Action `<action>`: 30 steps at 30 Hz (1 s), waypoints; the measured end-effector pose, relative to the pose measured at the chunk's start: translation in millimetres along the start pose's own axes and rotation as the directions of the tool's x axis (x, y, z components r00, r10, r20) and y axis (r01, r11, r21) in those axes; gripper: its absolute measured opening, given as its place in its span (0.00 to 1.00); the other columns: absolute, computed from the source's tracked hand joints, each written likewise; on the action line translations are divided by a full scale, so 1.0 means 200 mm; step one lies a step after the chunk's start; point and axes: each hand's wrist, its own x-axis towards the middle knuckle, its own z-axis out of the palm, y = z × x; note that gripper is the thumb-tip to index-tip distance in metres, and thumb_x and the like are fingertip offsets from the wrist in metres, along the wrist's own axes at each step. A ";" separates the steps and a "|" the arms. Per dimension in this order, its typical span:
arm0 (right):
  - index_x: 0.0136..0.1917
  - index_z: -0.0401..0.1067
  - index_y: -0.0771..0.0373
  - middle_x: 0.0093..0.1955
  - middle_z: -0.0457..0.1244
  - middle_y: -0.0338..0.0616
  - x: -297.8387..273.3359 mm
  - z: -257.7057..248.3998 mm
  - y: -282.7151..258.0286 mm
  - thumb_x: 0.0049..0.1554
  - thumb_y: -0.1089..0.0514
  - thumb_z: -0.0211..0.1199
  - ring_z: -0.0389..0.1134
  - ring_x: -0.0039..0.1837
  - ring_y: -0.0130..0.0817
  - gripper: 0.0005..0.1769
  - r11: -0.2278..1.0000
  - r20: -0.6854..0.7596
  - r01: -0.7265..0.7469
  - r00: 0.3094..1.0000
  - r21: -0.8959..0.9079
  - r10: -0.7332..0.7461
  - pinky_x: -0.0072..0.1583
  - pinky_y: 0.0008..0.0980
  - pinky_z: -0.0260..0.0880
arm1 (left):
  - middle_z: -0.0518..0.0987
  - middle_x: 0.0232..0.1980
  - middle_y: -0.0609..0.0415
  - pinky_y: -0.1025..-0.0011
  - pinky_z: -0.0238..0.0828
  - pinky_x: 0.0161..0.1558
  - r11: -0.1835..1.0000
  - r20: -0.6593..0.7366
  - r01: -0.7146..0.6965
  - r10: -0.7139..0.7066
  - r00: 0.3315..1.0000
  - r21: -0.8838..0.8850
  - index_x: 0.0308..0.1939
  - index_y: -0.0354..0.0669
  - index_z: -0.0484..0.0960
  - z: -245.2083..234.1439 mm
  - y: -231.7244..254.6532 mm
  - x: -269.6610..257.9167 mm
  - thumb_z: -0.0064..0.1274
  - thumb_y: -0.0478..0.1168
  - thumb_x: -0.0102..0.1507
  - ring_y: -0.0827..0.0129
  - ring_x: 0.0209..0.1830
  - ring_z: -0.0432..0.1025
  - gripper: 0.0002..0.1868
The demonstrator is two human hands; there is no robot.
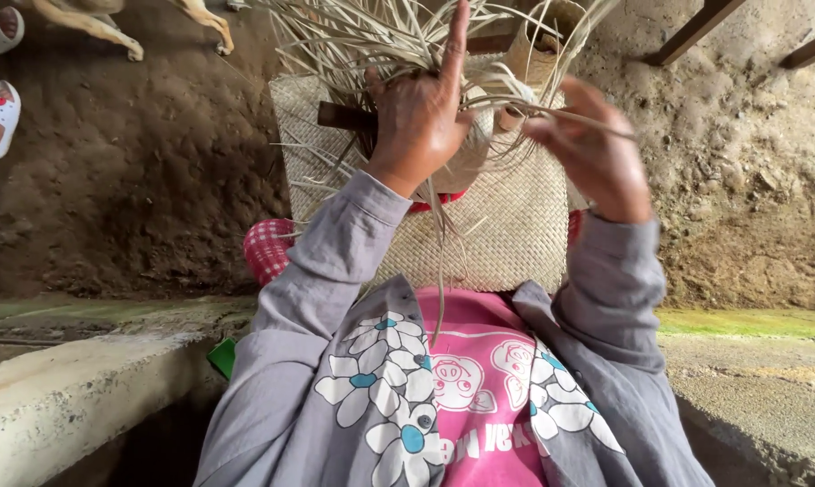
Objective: Tightening and continuing the weave of a basket using thin plant fibers and a small wooden tool.
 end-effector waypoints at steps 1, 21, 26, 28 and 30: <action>0.77 0.56 0.74 0.33 0.53 0.31 -0.07 -0.06 -0.10 0.67 0.55 0.65 0.55 0.34 0.22 0.34 1.000 0.003 0.006 1.000 -0.001 -0.006 0.44 0.23 0.69 | 0.74 0.22 0.76 0.17 0.46 0.69 1.000 -0.005 0.003 -0.003 1.000 0.002 0.79 0.65 0.19 -0.01 0.01 -0.01 0.72 0.49 0.59 0.77 0.24 0.71 0.72; 0.47 0.58 0.61 0.32 0.65 0.50 -0.33 0.40 0.42 0.67 0.45 0.53 0.67 0.32 0.43 0.18 0.951 0.343 0.066 0.938 -0.303 0.044 0.36 0.45 0.70 | 0.81 0.33 0.53 0.62 0.75 0.18 0.997 -0.477 0.069 -0.069 0.876 -0.017 0.42 0.49 0.77 -0.12 -0.49 0.33 0.67 0.46 0.60 0.59 0.24 0.78 0.14; 0.67 0.70 0.63 0.55 0.64 0.42 -0.43 0.08 0.47 0.67 0.39 0.47 0.70 0.45 0.34 0.29 0.873 0.404 -0.470 0.829 0.128 0.387 0.42 0.26 0.75 | 0.84 0.30 0.62 0.74 0.65 0.17 0.973 -0.500 0.147 -0.218 0.838 -0.177 0.45 0.49 0.76 -0.26 -0.78 0.17 0.58 0.46 0.68 0.77 0.17 0.74 0.09; 0.66 0.70 0.67 0.37 0.61 0.39 -0.43 -0.02 0.51 0.65 0.30 0.51 0.63 0.29 0.27 0.38 0.789 0.284 -0.300 0.944 0.536 0.166 0.32 0.29 0.70 | 0.83 0.30 0.63 0.73 0.61 0.20 0.992 -0.624 0.033 -0.101 0.775 -0.120 0.46 0.47 0.75 -0.28 -0.80 0.02 0.54 0.46 0.72 0.75 0.17 0.72 0.08; 0.65 0.71 0.70 0.66 0.65 0.66 -0.34 -0.04 0.29 0.70 0.33 0.34 0.70 0.63 0.59 0.40 0.982 -0.138 -0.149 0.981 -0.116 0.133 0.62 0.56 0.71 | 0.46 0.88 0.52 0.65 0.64 0.93 0.946 -0.584 0.102 -0.271 0.765 -0.307 0.84 0.51 0.38 -0.20 -0.80 -0.15 0.66 0.52 0.82 0.59 0.92 0.54 0.49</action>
